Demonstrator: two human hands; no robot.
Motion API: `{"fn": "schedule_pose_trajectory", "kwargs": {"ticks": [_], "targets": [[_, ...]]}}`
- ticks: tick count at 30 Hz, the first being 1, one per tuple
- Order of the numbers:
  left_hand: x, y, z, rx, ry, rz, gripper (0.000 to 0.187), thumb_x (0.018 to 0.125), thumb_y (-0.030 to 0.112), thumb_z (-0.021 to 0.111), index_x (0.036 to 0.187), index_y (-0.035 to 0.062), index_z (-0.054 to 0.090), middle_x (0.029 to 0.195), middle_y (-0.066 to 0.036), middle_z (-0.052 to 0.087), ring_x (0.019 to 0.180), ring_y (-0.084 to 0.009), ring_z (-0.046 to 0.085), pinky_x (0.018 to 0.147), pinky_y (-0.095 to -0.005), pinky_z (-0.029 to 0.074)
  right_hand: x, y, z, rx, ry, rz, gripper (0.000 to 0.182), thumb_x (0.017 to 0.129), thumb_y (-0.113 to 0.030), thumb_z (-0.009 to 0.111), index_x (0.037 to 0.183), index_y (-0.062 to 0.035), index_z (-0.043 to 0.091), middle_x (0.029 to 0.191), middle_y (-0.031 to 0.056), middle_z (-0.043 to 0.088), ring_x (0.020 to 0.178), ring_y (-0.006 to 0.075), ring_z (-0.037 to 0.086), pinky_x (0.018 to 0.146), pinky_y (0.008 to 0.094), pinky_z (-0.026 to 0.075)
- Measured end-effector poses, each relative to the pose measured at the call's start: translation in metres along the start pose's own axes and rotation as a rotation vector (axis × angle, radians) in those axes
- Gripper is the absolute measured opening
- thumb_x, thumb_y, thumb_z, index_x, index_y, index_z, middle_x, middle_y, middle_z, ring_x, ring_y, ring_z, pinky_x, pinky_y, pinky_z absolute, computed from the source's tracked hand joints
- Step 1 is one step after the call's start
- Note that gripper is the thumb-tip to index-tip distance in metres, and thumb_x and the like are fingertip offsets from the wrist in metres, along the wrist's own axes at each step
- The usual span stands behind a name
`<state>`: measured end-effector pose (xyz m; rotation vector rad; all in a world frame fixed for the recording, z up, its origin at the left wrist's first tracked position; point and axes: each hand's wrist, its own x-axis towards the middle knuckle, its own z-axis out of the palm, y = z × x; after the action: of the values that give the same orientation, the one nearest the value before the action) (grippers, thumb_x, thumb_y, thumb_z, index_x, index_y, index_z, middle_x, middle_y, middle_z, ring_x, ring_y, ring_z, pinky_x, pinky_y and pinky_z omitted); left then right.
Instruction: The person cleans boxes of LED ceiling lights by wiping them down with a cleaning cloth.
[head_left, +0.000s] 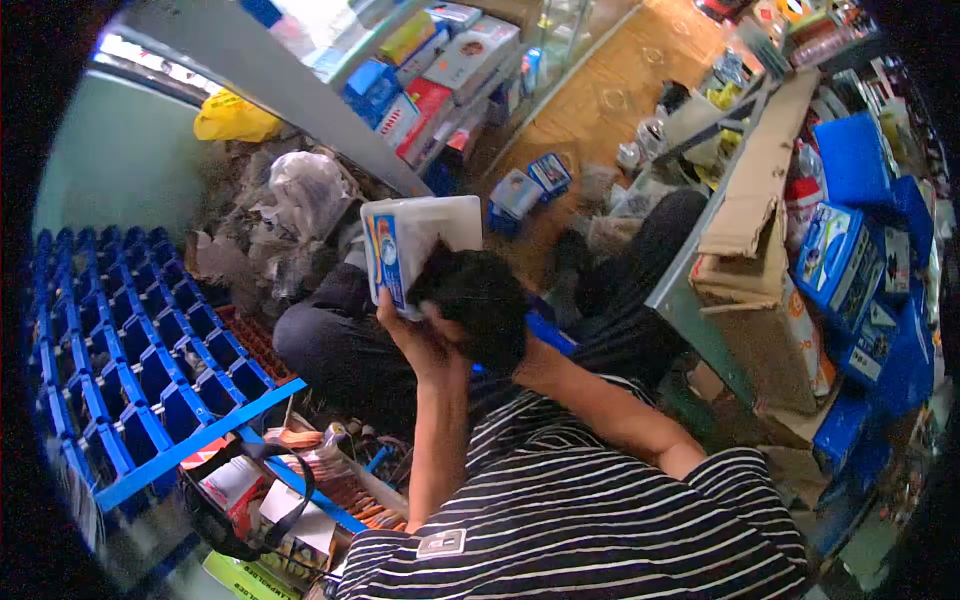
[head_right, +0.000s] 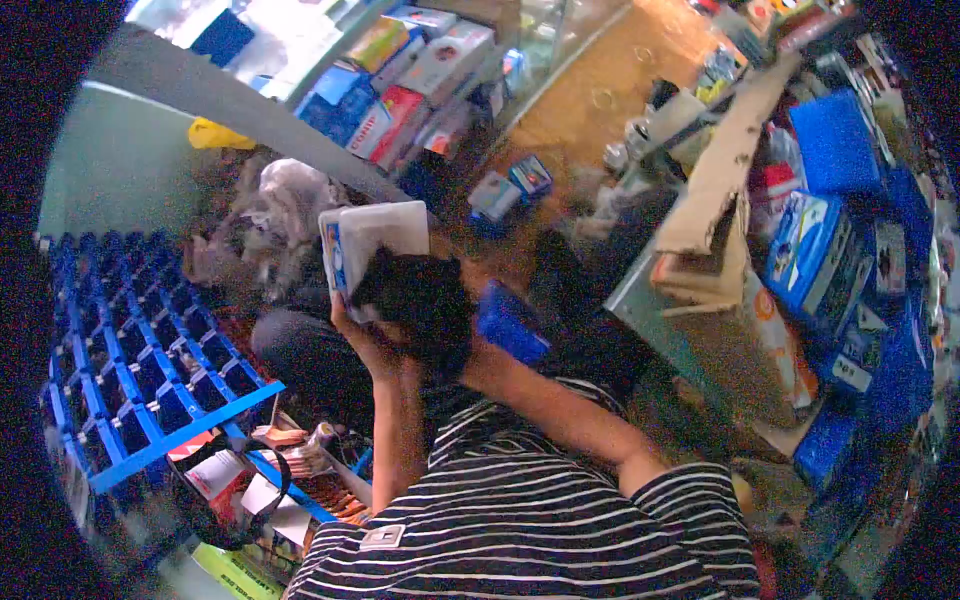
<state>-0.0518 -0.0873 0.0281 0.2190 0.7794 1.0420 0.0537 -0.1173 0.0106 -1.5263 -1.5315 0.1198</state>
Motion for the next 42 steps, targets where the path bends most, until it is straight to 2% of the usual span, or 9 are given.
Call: {"fn": "schedule_pose_trajectory", "kwargs": {"ticks": [8, 12, 15, 18, 22, 23, 32, 34, 42], "targets": [[-0.016, 0.02, 0.018, -0.45, -0.269, -0.035, 0.071, 0.091, 0.05, 0.057, 0.145, 0.0061, 0.041, 0.145, -0.017, 0.047, 0.133, -0.0353, 0.045, 0.112, -0.05, 0.036, 0.041, 0.011, -0.018, 0.258, -0.146, 0.637, 0.037, 0.096, -0.033, 0.06, 0.123, -0.008, 0.061, 0.11, 0.0144, 0.065, 0.1, 0.032, 0.06, 0.089, 0.0439, 0.048], [-0.011, 0.021, -0.027, 1.366, -0.518, 1.01, 0.054, 0.098, 0.042, 0.052, 0.141, 0.0081, 0.047, 0.144, -0.013, 0.048, 0.133, -0.0274, 0.045, 0.111, -0.0435, 0.038, -0.047, 0.055, 0.013, 0.243, -0.674, 0.712, 0.043, 0.095, -0.038, 0.061, 0.123, -0.0062, 0.06, 0.112, 0.0142, 0.064, 0.1, 0.03, 0.06, 0.088, 0.0428, 0.049], [0.004, 0.002, -0.183, 0.766, -0.252, -0.286, 0.04, 0.101, 0.034, 0.049, 0.132, 0.0081, 0.052, 0.127, -0.01, 0.057, 0.118, -0.0238, 0.054, 0.103, -0.0392, 0.045, -0.105, 0.078, 0.015, 0.245, -1.017, 0.711, 0.047, 0.094, -0.041, 0.061, 0.124, -0.0048, 0.06, 0.113, 0.0141, 0.064, 0.1, 0.0285, 0.06, 0.087, 0.0419, 0.049], [0.001, -0.006, -0.206, -0.322, 0.155, -0.711, 0.042, 0.097, 0.035, 0.054, 0.128, 0.0067, 0.053, 0.116, -0.011, 0.061, 0.108, -0.0245, 0.058, 0.093, -0.0386, 0.049, -0.114, 0.091, 0.005, 0.312, -1.111, 0.726, 0.052, 0.093, -0.044, 0.062, 0.125, -0.0034, 0.059, 0.115, 0.014, 0.064, 0.099, 0.027, 0.06, 0.086, 0.0411, 0.049], [0.012, 0.025, -0.082, 0.09, 0.104, -0.771, 0.061, 0.102, 0.054, 0.039, 0.135, 0.0033, 0.047, 0.114, -0.017, 0.066, 0.073, -0.0221, 0.067, 0.051, -0.0303, 0.051, -0.071, 0.101, -0.013, 0.57, -0.782, 0.771, 0.058, 0.092, -0.049, 0.063, 0.125, -0.0016, 0.058, 0.116, 0.0138, 0.064, 0.099, 0.025, 0.061, 0.084, 0.0399, 0.05], [0.018, 0.038, -0.051, 0.929, -0.212, -0.493, 0.062, 0.102, 0.055, 0.037, 0.133, 0.0021, 0.048, 0.109, -0.019, 0.068, 0.063, -0.0208, 0.065, 0.044, -0.0282, 0.048, -0.054, 0.108, -0.018, 0.644, -0.575, 0.795, 0.06, 0.092, -0.05, 0.063, 0.126, -0.0011, 0.058, 0.117, 0.0137, 0.064, 0.099, 0.0245, 0.061, 0.084, 0.0396, 0.05], [0.095, 0.109, -0.004, 1.353, -0.139, -0.04, 0.027, 0.103, 0.02, 0.052, 0.126, 0.005, 0.053, 0.093, -0.009, 0.07, 0.076, -0.0111, 0.063, 0.065, -0.0245, 0.05, 0.046, 0.387, 0.017, 0.541, 1.197, 1.232, 0.076, 0.089, -0.066, 0.06, 0.125, 0.0009, 0.06, 0.121, 0.0163, 0.064, 0.101, 0.0253, 0.061, 0.09, 0.0381, 0.049], [0.104, 0.109, -0.019, 1.383, -0.125, -0.032, 0.027, 0.103, 0.019, 0.053, 0.126, 0.0045, 0.053, 0.094, -0.009, 0.07, 0.082, -0.0117, 0.062, 0.072, -0.0252, 0.049, 0.036, 0.429, 0.025, 0.832, 1.241, 1.157, 0.084, 0.087, -0.069, 0.059, 0.131, 0.0024, 0.056, 0.129, 0.0168, 0.061, 0.109, 0.0291, 0.059, 0.096, 0.0383, 0.046], [0.118, 0.096, -0.002, 1.419, -0.011, -0.174, 0.037, 0.1, 0.01, 0.052, 0.136, 0.0022, 0.044, 0.106, -0.009, 0.065, 0.091, -0.013, 0.059, 0.084, -0.0269, 0.047, -0.033, 0.594, 0.056, -0.79, 0.577, 1.123, 0.09, 0.082, -0.068, 0.063, 0.14, 0.0002, 0.049, 0.143, 0.0215, 0.05, 0.132, 0.0391, 0.046, 0.113, 0.044, 0.034]]}}
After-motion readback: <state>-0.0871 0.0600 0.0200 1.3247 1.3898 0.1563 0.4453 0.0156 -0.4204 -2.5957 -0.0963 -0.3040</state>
